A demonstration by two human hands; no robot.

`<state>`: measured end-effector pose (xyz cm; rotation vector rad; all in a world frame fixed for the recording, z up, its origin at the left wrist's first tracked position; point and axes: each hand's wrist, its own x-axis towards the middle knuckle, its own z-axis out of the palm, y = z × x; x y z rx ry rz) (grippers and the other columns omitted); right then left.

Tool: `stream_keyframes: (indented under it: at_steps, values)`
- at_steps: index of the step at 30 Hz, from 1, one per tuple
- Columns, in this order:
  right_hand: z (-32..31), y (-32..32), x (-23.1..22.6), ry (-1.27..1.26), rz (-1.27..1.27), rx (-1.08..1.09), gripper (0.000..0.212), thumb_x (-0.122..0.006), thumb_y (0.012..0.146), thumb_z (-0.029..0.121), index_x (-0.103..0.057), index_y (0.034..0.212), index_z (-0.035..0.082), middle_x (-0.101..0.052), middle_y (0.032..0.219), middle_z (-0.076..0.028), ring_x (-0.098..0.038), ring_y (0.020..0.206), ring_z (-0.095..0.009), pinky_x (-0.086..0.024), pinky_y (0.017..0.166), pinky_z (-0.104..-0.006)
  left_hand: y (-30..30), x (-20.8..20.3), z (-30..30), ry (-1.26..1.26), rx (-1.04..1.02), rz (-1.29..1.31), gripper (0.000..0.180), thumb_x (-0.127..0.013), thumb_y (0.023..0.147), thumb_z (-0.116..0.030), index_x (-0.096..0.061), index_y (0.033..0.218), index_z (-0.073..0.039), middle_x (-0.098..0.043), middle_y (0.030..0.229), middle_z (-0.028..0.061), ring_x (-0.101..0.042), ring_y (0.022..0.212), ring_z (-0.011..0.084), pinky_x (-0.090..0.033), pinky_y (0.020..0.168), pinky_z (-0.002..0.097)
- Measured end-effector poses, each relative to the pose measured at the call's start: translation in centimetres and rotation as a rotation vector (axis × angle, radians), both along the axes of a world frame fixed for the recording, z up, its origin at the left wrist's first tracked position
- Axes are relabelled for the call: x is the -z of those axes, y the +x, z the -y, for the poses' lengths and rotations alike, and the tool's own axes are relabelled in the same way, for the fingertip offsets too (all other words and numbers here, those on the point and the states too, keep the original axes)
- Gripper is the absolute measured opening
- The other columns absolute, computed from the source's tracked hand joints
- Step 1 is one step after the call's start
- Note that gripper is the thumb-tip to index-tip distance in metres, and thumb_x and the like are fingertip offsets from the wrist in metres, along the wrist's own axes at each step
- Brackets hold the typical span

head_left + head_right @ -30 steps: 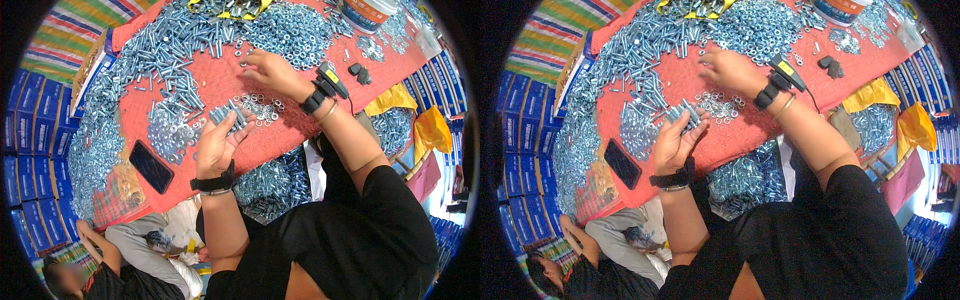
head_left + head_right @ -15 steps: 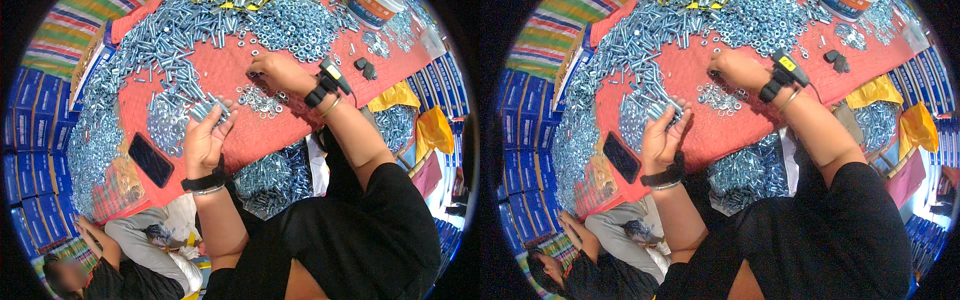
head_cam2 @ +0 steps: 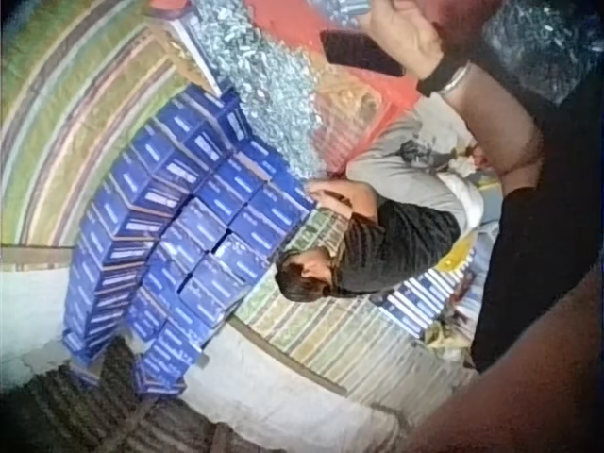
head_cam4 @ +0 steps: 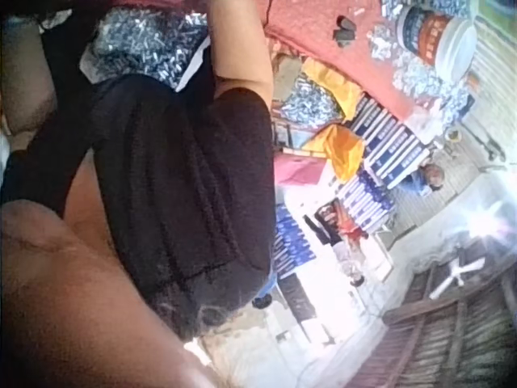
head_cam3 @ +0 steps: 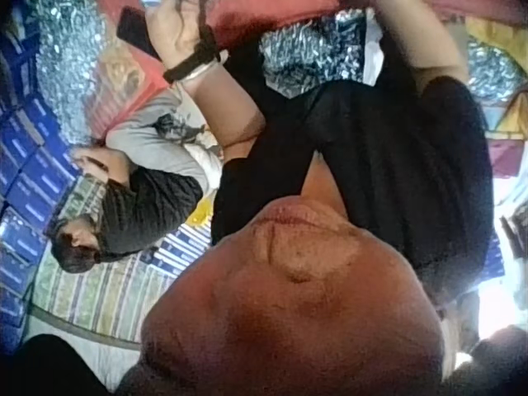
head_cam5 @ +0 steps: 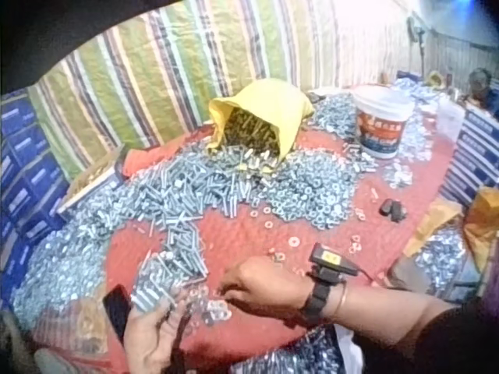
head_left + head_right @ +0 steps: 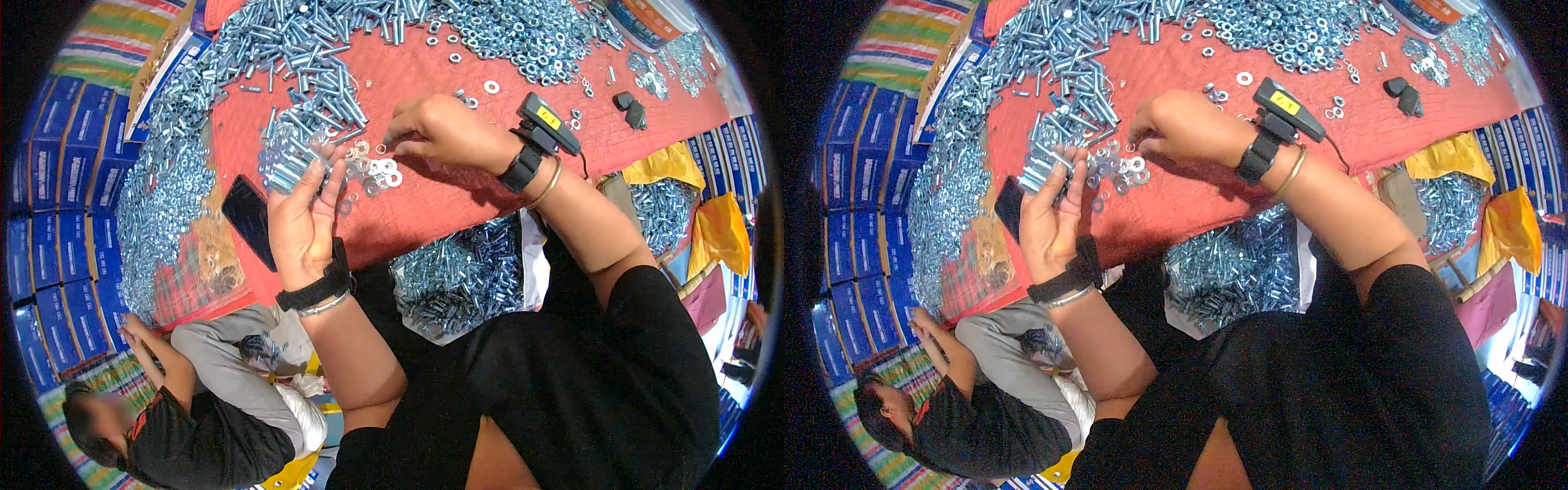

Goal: Assembling hardware by placing washers and nuts onto long bolts.

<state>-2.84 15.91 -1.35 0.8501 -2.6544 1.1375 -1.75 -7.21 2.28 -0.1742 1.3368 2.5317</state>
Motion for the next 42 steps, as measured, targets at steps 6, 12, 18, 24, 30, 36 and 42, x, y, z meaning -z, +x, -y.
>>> stream_keyframes:
  at_steps: [6, 12, 18, 24, 30, 36, 42]
  values:
    - [2.1, 0.3, 0.5, 0.126, -0.111, 0.136, 0.016, -0.065, 0.078, 0.012, -0.067, 0.093, 0.007, -0.058, 0.083, -0.012, -0.06, 0.078, -0.033, -0.048, 0.067, -0.0413, 0.8, -0.5, 0.7, -0.058, 0.059, 0.014, 0.025, -0.054, 0.087, 0.005, -0.053, 0.112, 0.007, -0.061, 0.106, 0.0156, -0.062, 0.102, 0.0291, -0.055, 0.087, 0.034]
    - [2.5, 0.1, 0.0, 0.291, -0.154, 0.139, 0.011, -0.064, 0.073, 0.01, -0.065, 0.084, 0.008, -0.055, 0.079, -0.011, -0.059, 0.075, -0.033, -0.047, 0.064, -0.0425, 1.2, -0.2, 1.4, -0.083, 0.079, 0.024, 0.024, -0.056, 0.087, 0.004, -0.055, 0.11, 0.006, -0.063, 0.105, 0.0156, -0.063, 0.1, 0.0282, -0.055, 0.085, 0.0329]
    - [1.7, 0.2, -0.3, 0.218, -0.142, 0.127, 0.013, -0.066, 0.071, 0.012, -0.066, 0.084, 0.007, -0.057, 0.077, -0.01, -0.06, 0.074, -0.032, -0.047, 0.063, -0.042, 1.3, -0.2, 2.2, -0.133, 0.066, 0.004, 0.022, -0.056, 0.087, 0.003, -0.055, 0.109, 0.006, -0.063, 0.104, 0.016, -0.064, 0.098, 0.0273, -0.055, 0.085, 0.033]
    - [3.1, 1.0, 0.1, 0.165, 0.02, 0.061, 0.023, -0.073, 0.067, 0.014, -0.068, 0.088, 0.007, -0.062, 0.081, -0.012, -0.062, 0.075, -0.031, -0.048, 0.065, -0.0404, 1.4, -0.7, 2.2, -0.148, 0.087, -0.026, 0.025, -0.057, 0.088, 0.0, -0.054, 0.112, 0.006, -0.061, 0.108, 0.0162, -0.061, 0.104, 0.0265, -0.052, 0.091, 0.0314]
    - [2.9, 0.7, 0.1, 0.189, 0.146, 0.13, 0.025, -0.074, 0.065, 0.014, -0.067, 0.087, 0.004, -0.064, 0.08, -0.013, -0.063, 0.075, -0.031, -0.049, 0.065, -0.0391, 1.5, -0.3, 1.5, -0.159, 0.066, 0.004, 0.022, -0.057, 0.087, 0.002, -0.055, 0.108, 0.006, -0.064, 0.102, 0.0152, -0.064, 0.097, 0.0266, -0.055, 0.084, 0.0319]
    - [2.3, 0.0, 0.3, 0.217, 0.221, 0.108, 0.023, -0.07, 0.065, 0.013, -0.066, 0.085, 0.003, -0.064, 0.08, -0.014, -0.063, 0.074, -0.031, -0.049, 0.066, -0.0392, 1.4, -0.2, 1.2, -0.236, 0.123, -0.006, 0.023, -0.056, 0.088, 0.001, -0.054, 0.109, 0.007, -0.062, 0.105, 0.0161, -0.063, 0.1, 0.0259, -0.053, 0.09, 0.0329]
    - [2.8, 0.2, -0.1, 0.226, 0.133, 0.133, 0.025, -0.07, 0.063, 0.016, -0.066, 0.084, 0.004, -0.063, 0.078, -0.014, -0.062, 0.072, -0.033, -0.049, 0.064, -0.0409, 1.5, -0.3, 0.6, -0.258, 0.111, 0.002, 0.022, -0.056, 0.087, 0.002, -0.055, 0.109, 0.007, -0.063, 0.102, 0.016, -0.064, 0.097, 0.0269, -0.055, 0.087, 0.0329]
